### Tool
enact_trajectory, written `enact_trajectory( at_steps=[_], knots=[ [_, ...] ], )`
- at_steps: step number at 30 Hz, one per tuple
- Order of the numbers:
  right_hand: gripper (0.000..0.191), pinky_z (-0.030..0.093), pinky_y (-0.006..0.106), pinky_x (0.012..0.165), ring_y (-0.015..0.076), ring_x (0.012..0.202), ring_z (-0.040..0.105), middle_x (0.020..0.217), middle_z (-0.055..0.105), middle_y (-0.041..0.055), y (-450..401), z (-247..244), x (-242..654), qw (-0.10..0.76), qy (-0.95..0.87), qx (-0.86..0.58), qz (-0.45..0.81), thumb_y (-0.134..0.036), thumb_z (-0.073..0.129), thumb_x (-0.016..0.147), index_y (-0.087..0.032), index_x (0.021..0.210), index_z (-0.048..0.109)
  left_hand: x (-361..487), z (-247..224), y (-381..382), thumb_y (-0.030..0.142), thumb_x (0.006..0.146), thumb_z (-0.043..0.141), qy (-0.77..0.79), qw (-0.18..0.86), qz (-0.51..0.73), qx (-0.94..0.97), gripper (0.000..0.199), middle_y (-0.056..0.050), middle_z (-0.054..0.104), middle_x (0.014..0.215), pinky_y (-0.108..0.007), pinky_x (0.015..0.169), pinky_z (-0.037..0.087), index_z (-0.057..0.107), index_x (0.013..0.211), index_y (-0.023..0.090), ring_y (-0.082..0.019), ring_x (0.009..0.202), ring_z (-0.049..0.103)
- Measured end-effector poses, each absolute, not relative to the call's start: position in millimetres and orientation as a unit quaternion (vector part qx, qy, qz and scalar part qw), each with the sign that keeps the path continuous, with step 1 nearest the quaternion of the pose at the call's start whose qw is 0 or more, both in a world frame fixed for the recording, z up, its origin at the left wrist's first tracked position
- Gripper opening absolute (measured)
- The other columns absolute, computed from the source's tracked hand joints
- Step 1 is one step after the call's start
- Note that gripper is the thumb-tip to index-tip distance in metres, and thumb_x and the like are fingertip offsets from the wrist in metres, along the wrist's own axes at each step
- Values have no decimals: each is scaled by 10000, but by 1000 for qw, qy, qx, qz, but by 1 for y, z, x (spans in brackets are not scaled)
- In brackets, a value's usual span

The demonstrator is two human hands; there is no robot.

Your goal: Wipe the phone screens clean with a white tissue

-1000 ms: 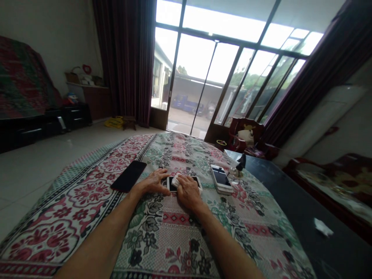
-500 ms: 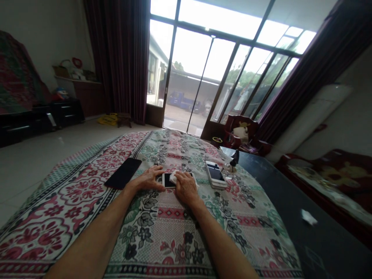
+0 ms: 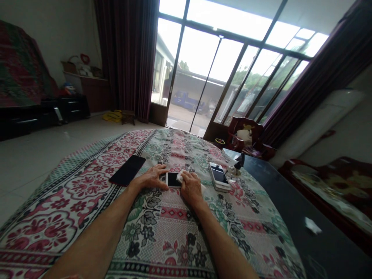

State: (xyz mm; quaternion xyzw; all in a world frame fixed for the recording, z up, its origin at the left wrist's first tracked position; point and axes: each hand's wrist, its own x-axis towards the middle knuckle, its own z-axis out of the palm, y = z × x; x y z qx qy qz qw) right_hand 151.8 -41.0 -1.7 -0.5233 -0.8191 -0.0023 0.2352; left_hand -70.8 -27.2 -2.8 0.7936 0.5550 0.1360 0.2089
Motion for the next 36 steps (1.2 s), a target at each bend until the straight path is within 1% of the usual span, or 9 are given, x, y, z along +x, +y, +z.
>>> enact_trajectory(
  at_steps=[5, 8, 12, 17, 21, 24, 28, 32, 36],
  knots=[
    [388, 314, 373, 1065, 219, 1196, 505, 1301, 626, 38, -37, -1, 132, 236, -853, -465, 25, -94, 448, 861, -214, 1167, 654, -71, -5, -26, 567, 647, 764, 548, 201, 141, 800, 872, -79, 328, 1569, -372, 1175, 191, 467, 1403, 251, -279, 1461, 226],
    [384, 296, 375, 1086, 212, 1211, 501, 1315, 617, 44, -34, -1, 126, 231, -872, -431, 39, -99, 442, 878, -207, 1188, 642, -71, -8, -26, 548, 643, 774, 553, 205, 152, 793, 896, -105, 308, 1574, -379, 1178, 188, 444, 1411, 224, -278, 1466, 214],
    [382, 332, 363, 1058, 201, 1215, 495, 1352, 589, 29, -38, 1, 128, 222, -893, -387, 56, -108, 434, 900, -229, 1205, 628, -72, -8, -27, 545, 643, 776, 551, 211, 152, 793, 904, -129, 282, 1582, -380, 1183, 182, 442, 1405, 189, -281, 1471, 198],
    [366, 382, 347, 1008, 186, 1168, 510, 1331, 600, 16, -52, 3, 147, 222, -915, -327, 77, -99, 439, 899, -236, 1176, 634, -74, -4, -29, 527, 681, 763, 544, 210, 131, 802, 859, -97, 265, 1593, -390, 1182, 181, 428, 1417, 236, -271, 1479, 176],
    [400, 393, 352, 1012, 187, 1166, 508, 1322, 607, 16, -62, 5, 162, 223, -924, -295, 93, -65, 441, 869, -228, 1179, 633, -74, -1, -30, 508, 703, 760, 542, 215, 119, 804, 868, -126, 232, 1600, -387, 1188, 163, 418, 1433, 187, -290, 1486, 137],
    [396, 407, 363, 1011, 191, 1144, 532, 1292, 629, 29, -61, 6, 166, 226, -928, -276, 105, -61, 440, 858, -220, 1154, 650, -75, -1, -29, 493, 711, 765, 537, 223, 111, 806, 886, -134, 210, 1605, -396, 1191, 156, 396, 1449, 172, -298, 1487, 123],
    [392, 401, 391, 1036, 200, 1147, 556, 1263, 648, 51, -41, 5, 163, 239, -926, -275, 96, -71, 440, 854, -210, 1151, 655, -77, -5, -25, 473, 706, 775, 529, 227, 108, 811, 890, -116, 209, 1609, -396, 1194, 150, 386, 1457, 197, -294, 1487, 125],
    [398, 400, 384, 1047, 200, 1145, 568, 1237, 661, 57, -14, 3, 155, 235, -927, -279, 88, -53, 434, 834, -199, 1126, 662, -78, -8, -22, 478, 712, 761, 524, 235, 105, 812, 883, -79, 195, 1617, -424, 1196, 146, 367, 1469, 248, -303, 1489, 110],
    [408, 398, 384, 1045, 197, 1154, 565, 1241, 656, 58, -5, 0, 147, 239, -923, -289, 88, -40, 436, 818, -202, 1121, 657, -78, -8, -22, 491, 697, 757, 533, 235, 101, 807, 903, -81, 190, 1618, -414, 1195, 155, 363, 1472, 246, -291, 1488, 120]
  ],
)
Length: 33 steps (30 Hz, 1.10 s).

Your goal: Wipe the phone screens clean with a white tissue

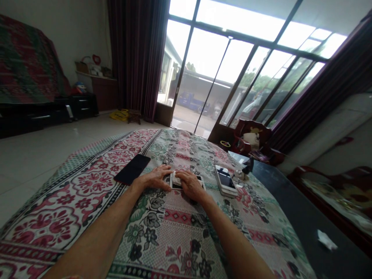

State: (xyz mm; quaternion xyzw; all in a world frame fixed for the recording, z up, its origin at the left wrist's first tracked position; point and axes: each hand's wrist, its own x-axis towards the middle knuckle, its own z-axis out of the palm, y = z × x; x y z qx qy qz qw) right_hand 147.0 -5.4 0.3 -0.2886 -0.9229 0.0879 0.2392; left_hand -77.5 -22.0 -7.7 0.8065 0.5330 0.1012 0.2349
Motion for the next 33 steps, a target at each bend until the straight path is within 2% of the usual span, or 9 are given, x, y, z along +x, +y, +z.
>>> enact_trajectory(
  at_steps=[14, 19, 27, 33],
  knots=[
    [427, 385, 405, 1041, 204, 1182, 492, 1335, 593, 44, -56, -1, 176, 227, -934, -257, 102, -55, 429, 850, -206, 1207, 607, -74, 1, -30, 540, 711, 734, 537, 218, 103, 808, 902, -122, 205, 1608, -403, 1195, 159, 387, 1457, 170, -298, 1488, 116],
    [419, 381, 409, 1041, 207, 1187, 482, 1335, 591, 38, -64, 0, 184, 223, -931, -271, 99, -61, 416, 855, -215, 1189, 618, -71, 4, -33, 564, 710, 730, 543, 210, 108, 806, 957, -126, 213, 1605, -411, 1194, 161, 327, 1485, 173, -295, 1487, 127],
    [414, 379, 405, 1011, 234, 1218, 453, 1406, 532, 35, -62, 3, 150, 197, -922, -329, 56, -162, 462, 911, -232, 1310, 545, -71, -1, -29, 517, 727, 707, 544, 192, 100, 811, 845, -97, 255, 1597, -420, 1187, 185, 396, 1454, 219, -314, 1479, 160],
    [367, 368, 376, 1027, 212, 1212, 474, 1380, 558, 51, -52, -1, 149, 217, -893, -393, 33, -171, 435, 935, -215, 1269, 579, -73, -4, -26, 586, 721, 682, 537, 191, 99, 816, 878, -102, 234, 1601, -449, 1183, 181, 383, 1467, 233, -325, 1479, 153]
  ],
)
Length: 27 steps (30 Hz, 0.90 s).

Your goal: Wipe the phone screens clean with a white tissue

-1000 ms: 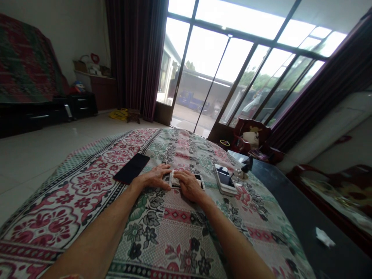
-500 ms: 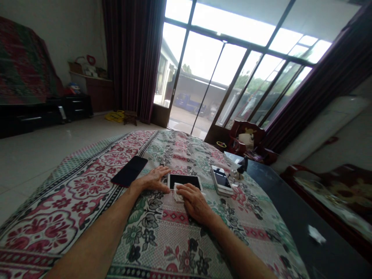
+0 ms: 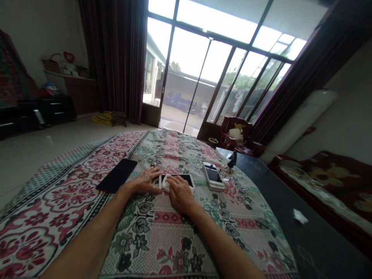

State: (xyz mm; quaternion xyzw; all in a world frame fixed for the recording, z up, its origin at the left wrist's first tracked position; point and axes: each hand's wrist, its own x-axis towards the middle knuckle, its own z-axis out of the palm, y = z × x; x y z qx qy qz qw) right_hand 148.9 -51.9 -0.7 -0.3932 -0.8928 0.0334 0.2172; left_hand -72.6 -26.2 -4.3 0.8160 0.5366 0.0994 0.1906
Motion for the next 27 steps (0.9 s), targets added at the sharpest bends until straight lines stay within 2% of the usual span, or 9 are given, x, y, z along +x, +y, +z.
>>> enact_trajectory(
  at_steps=[6, 12, 18, 27],
  knots=[
    [395, 361, 382, 1048, 219, 1181, 516, 1301, 617, 79, -29, -8, 184, 259, -829, -495, 21, -75, 428, 874, -191, 1190, 635, -73, 0, -27, 619, 716, 670, 532, 207, 99, 815, 908, -100, 219, 1607, -421, 1186, 173, 375, 1474, 216, -306, 1484, 144],
    [387, 340, 451, 1058, 281, 1226, 480, 1328, 589, 136, -31, -16, 188, 259, -779, -571, -6, -83, 437, 865, -149, 1192, 634, -72, 1, -29, 604, 712, 676, 542, 213, 104, 806, 884, -85, 219, 1609, -429, 1189, 166, 390, 1462, 234, -310, 1485, 133],
    [413, 338, 439, 1058, 280, 1238, 449, 1352, 575, 91, -58, -12, 165, 242, -818, -521, -8, -87, 480, 833, -175, 1209, 625, -71, 2, -31, 589, 705, 690, 541, 211, 111, 807, 875, -91, 246, 1600, -444, 1186, 179, 409, 1451, 228, -326, 1480, 146],
    [418, 362, 415, 1025, 259, 1235, 450, 1396, 546, 21, -69, -7, 134, 222, -880, -420, 12, -157, 488, 875, -249, 1274, 577, -72, -5, -26, 584, 717, 699, 541, 182, 103, 815, 869, -102, 252, 1597, -396, 1187, 181, 411, 1449, 215, -305, 1478, 171]
  ],
)
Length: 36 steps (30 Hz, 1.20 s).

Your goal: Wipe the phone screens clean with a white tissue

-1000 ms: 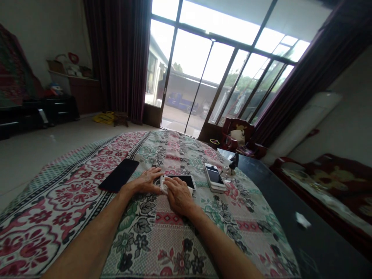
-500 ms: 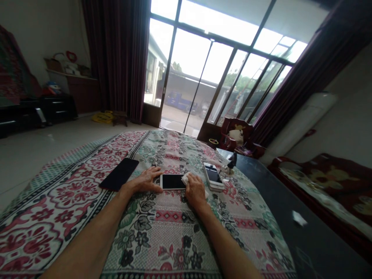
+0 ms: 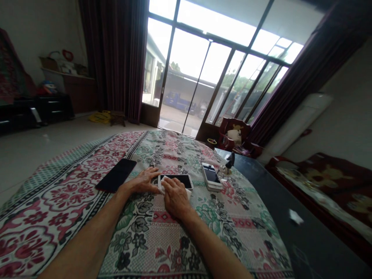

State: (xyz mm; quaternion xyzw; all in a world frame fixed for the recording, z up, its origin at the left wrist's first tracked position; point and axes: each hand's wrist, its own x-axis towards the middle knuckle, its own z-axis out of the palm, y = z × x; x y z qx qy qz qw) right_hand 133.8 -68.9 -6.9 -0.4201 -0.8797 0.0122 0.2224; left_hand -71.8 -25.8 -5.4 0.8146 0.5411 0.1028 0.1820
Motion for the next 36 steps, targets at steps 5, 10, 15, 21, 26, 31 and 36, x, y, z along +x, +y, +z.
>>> enact_trajectory(
  at_steps=[5, 10, 15, 21, 26, 31, 36],
  knots=[
    [370, 361, 387, 1022, 243, 1197, 483, 1333, 594, 46, -56, 2, 148, 220, -851, -475, 25, -126, 481, 867, -222, 1193, 628, -74, -6, -24, 612, 717, 684, 530, 191, 105, 820, 889, -117, 245, 1598, -409, 1186, 182, 404, 1454, 201, -305, 1478, 168],
    [335, 364, 382, 1012, 249, 1151, 512, 1268, 630, 80, -38, -2, 179, 250, -796, -551, 1, -94, 487, 834, -194, 1100, 664, -75, -5, -25, 626, 714, 667, 530, 204, 106, 816, 885, -75, 226, 1608, -436, 1184, 178, 380, 1467, 262, -308, 1484, 144],
    [344, 351, 399, 1024, 256, 1177, 503, 1263, 632, 93, -36, -11, 191, 269, -787, -554, -14, -90, 484, 819, -188, 1098, 660, -75, -5, -24, 637, 709, 671, 529, 213, 101, 815, 919, -102, 212, 1609, -431, 1189, 160, 370, 1474, 227, -302, 1487, 131],
    [381, 336, 404, 1027, 250, 1223, 459, 1333, 580, 82, -48, -2, 169, 236, -830, -506, 2, -95, 467, 835, -194, 1178, 600, -75, -6, -25, 637, 708, 671, 535, 197, 102, 815, 893, -81, 231, 1607, -422, 1184, 183, 388, 1461, 251, -303, 1483, 149],
    [297, 356, 370, 994, 235, 1141, 502, 1233, 628, 72, -51, 1, 157, 238, -847, -476, 13, -102, 475, 842, -186, 1090, 616, -75, -6, -24, 622, 721, 670, 528, 190, 103, 821, 863, -87, 245, 1601, -426, 1182, 193, 405, 1452, 246, -309, 1476, 177],
    [282, 373, 323, 966, 204, 1085, 524, 1183, 655, 29, -60, -3, 153, 258, -866, -427, 32, -98, 498, 832, -213, 1054, 631, -75, -6, -24, 636, 714, 673, 532, 183, 104, 820, 886, -95, 253, 1598, -392, 1182, 202, 411, 1451, 218, -301, 1476, 181],
    [237, 381, 359, 943, 241, 1036, 534, 1104, 675, 83, -51, 0, 166, 276, -816, -508, 8, -62, 479, 812, -165, 951, 641, -74, -5, -28, 626, 739, 660, 526, 187, 116, 822, 884, -127, 250, 1594, -414, 1187, 186, 410, 1456, 175, -319, 1472, 184]
  ],
)
